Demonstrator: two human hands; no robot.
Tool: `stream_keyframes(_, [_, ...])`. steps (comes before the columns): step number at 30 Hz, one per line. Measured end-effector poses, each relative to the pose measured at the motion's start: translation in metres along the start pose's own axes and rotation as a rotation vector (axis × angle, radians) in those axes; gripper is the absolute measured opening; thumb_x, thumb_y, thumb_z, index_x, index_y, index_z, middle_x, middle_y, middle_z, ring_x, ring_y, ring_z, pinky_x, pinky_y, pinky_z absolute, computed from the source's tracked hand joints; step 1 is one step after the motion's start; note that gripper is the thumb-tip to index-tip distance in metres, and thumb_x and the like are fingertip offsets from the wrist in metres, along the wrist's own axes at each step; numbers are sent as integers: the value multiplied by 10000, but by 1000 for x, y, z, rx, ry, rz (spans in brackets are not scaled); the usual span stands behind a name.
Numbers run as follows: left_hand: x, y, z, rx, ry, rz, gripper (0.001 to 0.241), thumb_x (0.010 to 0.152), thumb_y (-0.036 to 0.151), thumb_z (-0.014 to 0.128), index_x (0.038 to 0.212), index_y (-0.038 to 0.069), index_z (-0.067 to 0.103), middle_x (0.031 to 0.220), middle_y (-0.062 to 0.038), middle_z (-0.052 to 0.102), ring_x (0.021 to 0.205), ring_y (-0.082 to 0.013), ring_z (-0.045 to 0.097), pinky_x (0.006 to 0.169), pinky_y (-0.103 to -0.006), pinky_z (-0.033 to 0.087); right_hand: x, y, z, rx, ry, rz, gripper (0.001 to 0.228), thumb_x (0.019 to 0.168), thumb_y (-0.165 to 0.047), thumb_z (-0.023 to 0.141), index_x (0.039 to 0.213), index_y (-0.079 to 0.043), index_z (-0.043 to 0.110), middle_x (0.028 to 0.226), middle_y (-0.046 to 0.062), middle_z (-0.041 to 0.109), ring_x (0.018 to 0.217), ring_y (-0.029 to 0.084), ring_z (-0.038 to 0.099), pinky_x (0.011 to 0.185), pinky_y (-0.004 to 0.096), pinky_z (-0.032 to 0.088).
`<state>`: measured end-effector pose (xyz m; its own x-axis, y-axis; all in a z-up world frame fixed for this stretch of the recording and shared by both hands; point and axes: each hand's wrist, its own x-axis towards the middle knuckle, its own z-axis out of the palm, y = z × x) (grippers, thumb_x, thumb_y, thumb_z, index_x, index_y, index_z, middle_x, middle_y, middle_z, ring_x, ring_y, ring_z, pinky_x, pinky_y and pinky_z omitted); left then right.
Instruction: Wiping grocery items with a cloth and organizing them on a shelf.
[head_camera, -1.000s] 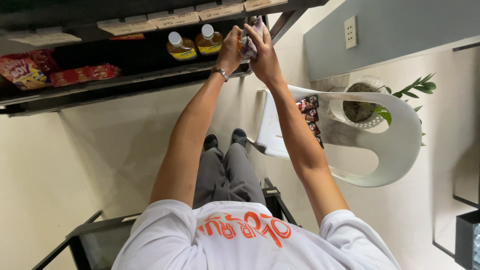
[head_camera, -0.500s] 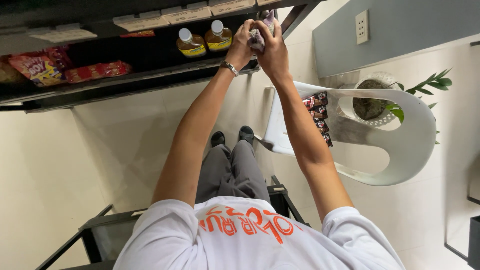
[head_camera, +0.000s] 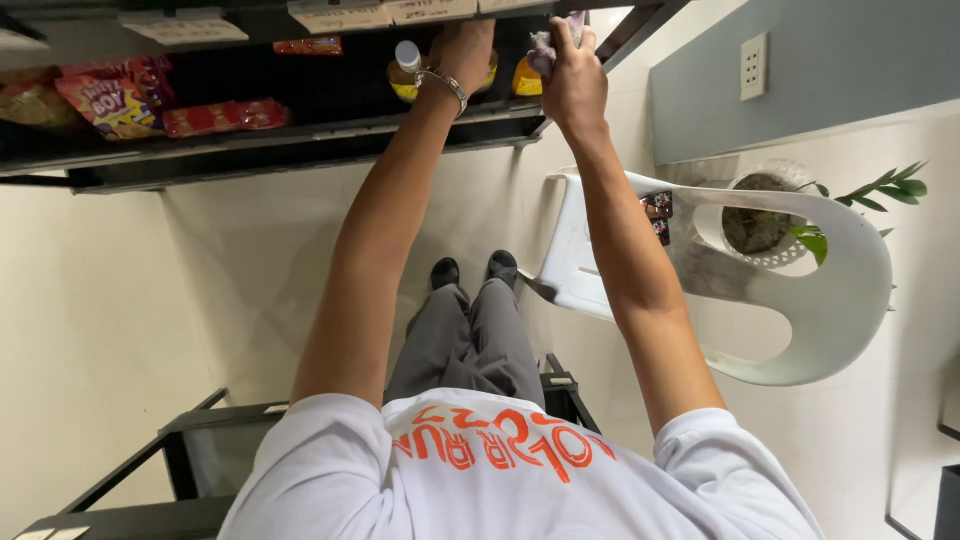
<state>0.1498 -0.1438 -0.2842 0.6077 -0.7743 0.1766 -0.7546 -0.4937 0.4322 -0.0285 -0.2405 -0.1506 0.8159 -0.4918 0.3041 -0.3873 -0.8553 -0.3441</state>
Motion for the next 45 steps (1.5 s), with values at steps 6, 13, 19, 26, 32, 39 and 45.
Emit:
stream_keyframes(6, [-14, 27, -43, 78, -7, 68, 193, 825, -70, 676, 998, -41, 595, 831, -223, 676, 627, -381, 693, 586, -472, 609, -8, 3, 5, 35, 20, 58, 557, 842, -28, 798, 1317, -231, 588, 1108, 180, 609, 663, 323, 729, 558, 426, 672])
stream_keyframes(13, [-30, 38, -57, -57, -133, -18, 172, 799, 2, 780, 908, -20, 648, 897, -188, 692, 747, -378, 718, 688, -474, 605, -13, -2, 6, 77, 65, 50, 531, 866, -62, 812, 1325, -217, 594, 1173, 169, 603, 732, 300, 745, 617, 392, 680])
stream_keyframes(19, [-35, 65, -75, -68, -111, 4, 142, 800, -3, 789, 866, -37, 667, 849, -176, 719, 712, -352, 736, 644, -441, 609, -18, 8, 14, 122, 90, 14, 587, 826, 49, 784, 1331, -179, 591, 1223, 187, 592, 745, 308, 752, 651, 364, 704])
stream_keyframes(26, [-28, 64, -60, 4, -113, -13, 216, 786, -1, 795, 945, -3, 647, 926, -169, 699, 752, -351, 737, 687, -434, 625, -18, 7, 10, 140, 86, 18, 538, 873, -17, 795, 1340, -176, 581, 1199, 186, 610, 746, 301, 761, 630, 373, 686])
stream_keyframes(32, [-35, 49, -79, -136, -45, 72, 546, 673, 8, 900, 1131, 52, 608, 1053, -129, 670, 889, -320, 696, 824, -427, 602, -23, 22, 23, 165, 52, -14, 738, 859, 82, 697, 1489, -241, 487, 1337, 220, 534, 816, 323, 758, 635, 351, 692])
stream_keyframes(39, [-91, -11, -121, 264, 25, -158, 995, 733, 231, 978, 1515, 126, 372, 1443, -208, 467, 1358, -476, 382, 1125, -690, 278, -29, 20, 30, 206, 109, -32, 746, 880, 64, 731, 1496, -256, 460, 1281, 194, 572, 866, 314, 766, 717, 370, 708])
stream_keyframes(45, [-96, -51, -103, -467, 100, -247, 460, 846, -13, 748, 1224, 170, 559, 1104, -42, 748, 980, -230, 754, 830, -380, 626, -35, 19, 29, 243, 148, -45, 776, 884, 54, 737, 1516, -268, 423, 1327, 178, 557, 983, 327, 765, 812, 378, 700])
